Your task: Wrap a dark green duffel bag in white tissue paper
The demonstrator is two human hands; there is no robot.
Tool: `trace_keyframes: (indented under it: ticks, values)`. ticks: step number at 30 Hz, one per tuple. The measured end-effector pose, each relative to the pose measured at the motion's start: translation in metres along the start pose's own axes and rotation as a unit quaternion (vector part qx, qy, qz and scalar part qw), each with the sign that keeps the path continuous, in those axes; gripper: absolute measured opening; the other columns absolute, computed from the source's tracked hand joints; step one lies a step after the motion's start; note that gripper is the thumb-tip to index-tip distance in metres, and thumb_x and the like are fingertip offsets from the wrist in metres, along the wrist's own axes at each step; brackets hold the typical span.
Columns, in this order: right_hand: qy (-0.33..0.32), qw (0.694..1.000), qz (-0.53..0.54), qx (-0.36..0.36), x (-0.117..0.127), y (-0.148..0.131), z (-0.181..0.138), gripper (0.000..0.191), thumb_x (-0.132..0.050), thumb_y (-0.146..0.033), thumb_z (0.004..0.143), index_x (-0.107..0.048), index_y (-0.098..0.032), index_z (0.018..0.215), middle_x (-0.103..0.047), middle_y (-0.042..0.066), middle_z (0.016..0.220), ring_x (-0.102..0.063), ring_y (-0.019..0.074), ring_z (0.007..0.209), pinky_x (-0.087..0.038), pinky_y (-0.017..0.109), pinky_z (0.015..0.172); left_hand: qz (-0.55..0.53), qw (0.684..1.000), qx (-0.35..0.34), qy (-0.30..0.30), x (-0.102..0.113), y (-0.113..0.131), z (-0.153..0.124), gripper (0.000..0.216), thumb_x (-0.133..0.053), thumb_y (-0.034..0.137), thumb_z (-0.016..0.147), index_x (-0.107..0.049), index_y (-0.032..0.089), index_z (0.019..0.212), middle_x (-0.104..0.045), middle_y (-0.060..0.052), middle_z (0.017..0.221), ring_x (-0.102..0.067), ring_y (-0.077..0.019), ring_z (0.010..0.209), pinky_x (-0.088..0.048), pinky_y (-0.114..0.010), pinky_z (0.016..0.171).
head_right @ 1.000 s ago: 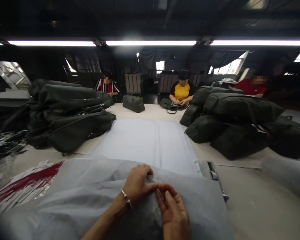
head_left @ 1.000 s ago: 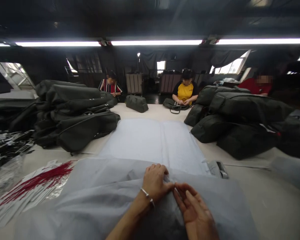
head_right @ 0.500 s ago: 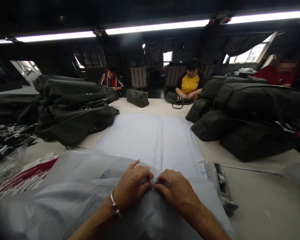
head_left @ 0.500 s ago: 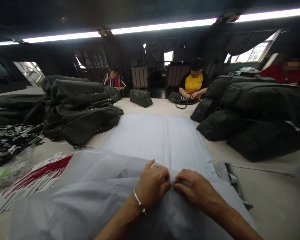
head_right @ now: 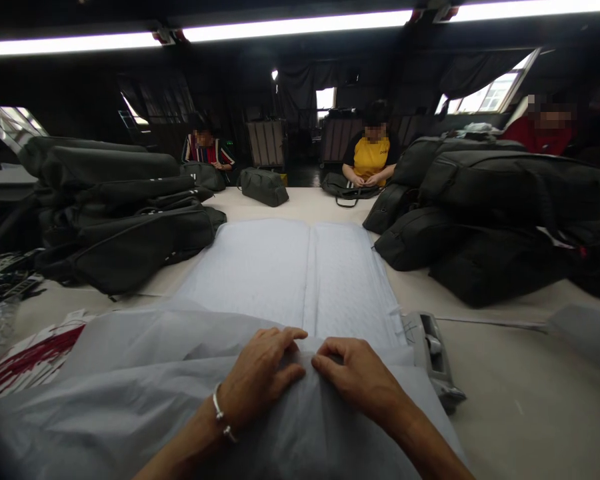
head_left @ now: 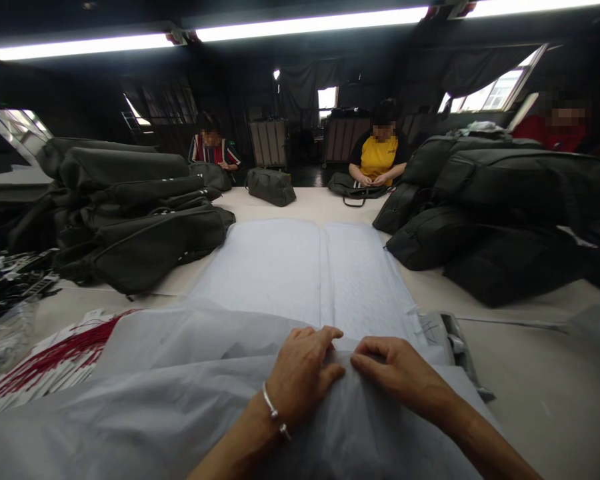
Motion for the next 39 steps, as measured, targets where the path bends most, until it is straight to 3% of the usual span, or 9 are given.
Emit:
trace_keyframes:
  ticks: [9,13,20,24,28,33,37,39]
  values:
    - [0.027,0.999,-0.023,-0.014,-0.007,0.005,0.008,0.015,-0.061,-0.035,0.078,-0.064,-0.021,0.073,-0.065,-0.003,0.073,-0.057,0.0154,0.072,-0.038,0.025,0.063,-0.037,0.998,0.043,-0.004,-0.006,-0.006,0.011,0.053,-0.058,0.009,0.076,-0.049,0.026,0.125,-0.068,0.003,0.088,-0.058,-0.0195,0.086,-0.039,-0.036,0.083]
    - [0.009,1.000,-0.004,-0.018,-0.006,0.005,0.011,0.016,-0.062,-0.035,0.077,-0.064,-0.020,0.073,-0.063,-0.003,0.070,-0.054,0.0141,0.069,-0.037,0.024,0.061,-0.036,0.998,0.044,-0.006,-0.002,-0.004,0.010,0.045,-0.058,0.014,0.081,-0.051,0.026,0.123,-0.068,0.003,0.088,-0.059,-0.0192,0.085,-0.040,-0.035,0.083]
    - [0.007,0.999,0.013,-0.031,-0.006,0.009,0.013,0.026,-0.066,-0.044,0.074,-0.064,-0.019,0.071,-0.060,-0.003,0.066,-0.049,0.0129,0.065,-0.034,0.023,0.056,0.032,0.999,0.023,-0.014,-0.005,-0.004,0.012,0.031,-0.061,0.037,0.088,-0.057,0.023,0.115,-0.068,-0.001,0.094,-0.059,-0.0215,0.088,-0.041,-0.036,0.081]
    - [0.009,0.999,0.021,-0.043,-0.008,0.015,0.018,0.024,-0.070,-0.042,0.070,-0.064,-0.019,0.071,-0.057,-0.004,0.063,-0.045,0.0109,0.060,-0.031,0.022,0.051,0.072,0.997,0.013,-0.034,-0.007,-0.003,0.014,0.027,-0.064,0.034,0.086,-0.060,0.023,0.111,-0.067,-0.001,0.095,-0.059,-0.0218,0.092,-0.041,-0.036,0.082]
    - [0.015,0.999,0.015,-0.041,-0.006,0.003,0.013,0.020,-0.071,-0.038,0.067,-0.065,-0.019,0.070,-0.057,-0.004,0.062,-0.047,0.0111,0.059,-0.031,0.022,0.051,0.078,0.996,0.006,-0.047,-0.004,-0.001,0.015,0.023,-0.065,0.028,0.084,-0.062,0.024,0.107,-0.066,-0.001,0.094,-0.058,-0.0211,0.092,-0.040,-0.036,0.082]
    - [0.025,0.999,0.000,-0.032,0.033,-0.005,-0.008,0.021,-0.059,-0.039,0.077,-0.069,-0.020,0.079,-0.064,-0.001,0.069,-0.052,0.0125,0.063,-0.038,0.023,0.056,0.056,0.997,-0.019,-0.044,-0.001,-0.003,0.015,0.002,-0.063,0.023,0.082,-0.064,0.024,0.083,-0.063,0.001,0.088,-0.057,-0.0193,0.088,-0.038,-0.035,0.080]
    - [0.123,0.983,0.004,-0.137,0.083,0.047,-0.040,0.029,-0.059,-0.043,0.073,-0.071,-0.020,0.086,-0.070,0.005,0.082,-0.062,0.0185,0.074,-0.045,0.026,0.064,0.026,0.999,-0.037,-0.027,-0.001,-0.003,0.014,0.004,-0.060,0.020,0.084,-0.063,0.023,0.083,-0.064,0.001,0.091,-0.057,-0.0180,0.089,-0.039,-0.034,0.083]
    - [0.112,0.971,0.013,-0.212,0.087,0.082,-0.061,0.029,-0.062,-0.041,0.066,-0.072,-0.019,0.082,-0.069,0.008,0.075,-0.063,0.0221,0.068,-0.045,0.029,0.057,0.024,0.998,-0.043,-0.026,0.000,-0.002,0.014,0.005,-0.059,0.020,0.085,-0.062,0.023,0.084,-0.065,0.000,0.091,-0.057,-0.0179,0.089,-0.039,-0.034,0.083]
Point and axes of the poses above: each hand's wrist, its own z-axis towards the middle knuckle, its own x-axis out of the back of the hand, y = z × x, the point moved 1 cm from there along z, towards the middle knuckle
